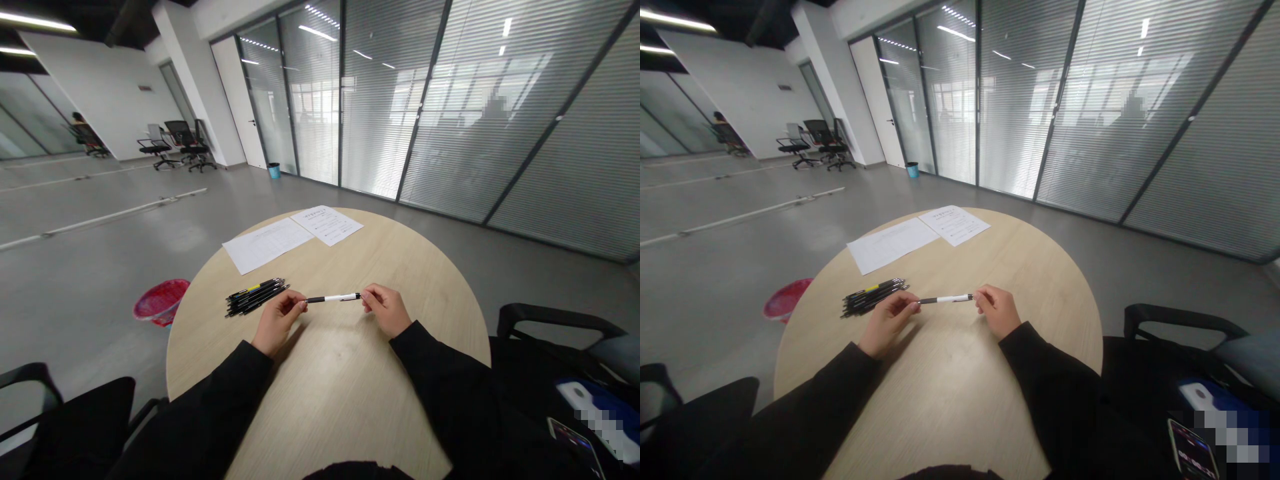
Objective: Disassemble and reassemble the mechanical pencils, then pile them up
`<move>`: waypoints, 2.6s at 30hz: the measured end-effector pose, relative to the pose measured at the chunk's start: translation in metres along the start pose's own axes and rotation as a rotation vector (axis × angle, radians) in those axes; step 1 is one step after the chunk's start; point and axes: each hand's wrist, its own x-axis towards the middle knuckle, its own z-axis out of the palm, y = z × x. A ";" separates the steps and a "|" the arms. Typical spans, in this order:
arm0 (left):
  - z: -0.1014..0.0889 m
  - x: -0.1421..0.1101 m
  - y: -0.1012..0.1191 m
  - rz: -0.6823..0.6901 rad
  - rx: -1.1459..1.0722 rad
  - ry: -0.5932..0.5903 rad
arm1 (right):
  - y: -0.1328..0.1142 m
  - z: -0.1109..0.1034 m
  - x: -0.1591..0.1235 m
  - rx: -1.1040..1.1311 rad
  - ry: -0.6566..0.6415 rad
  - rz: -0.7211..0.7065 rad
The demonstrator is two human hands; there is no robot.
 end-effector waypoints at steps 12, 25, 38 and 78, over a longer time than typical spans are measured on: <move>-0.001 0.000 -0.004 0.012 0.016 -0.005 | 0.001 0.001 0.000 0.032 0.001 0.023; 0.001 0.000 -0.003 0.012 0.006 -0.005 | 0.000 0.006 0.001 0.240 -0.075 0.113; 0.003 -0.002 0.000 0.035 0.048 -0.039 | 0.003 0.004 0.000 0.181 -0.239 0.145; 0.004 -0.010 0.008 0.123 0.326 -0.184 | -0.003 0.001 0.003 0.260 -0.254 0.107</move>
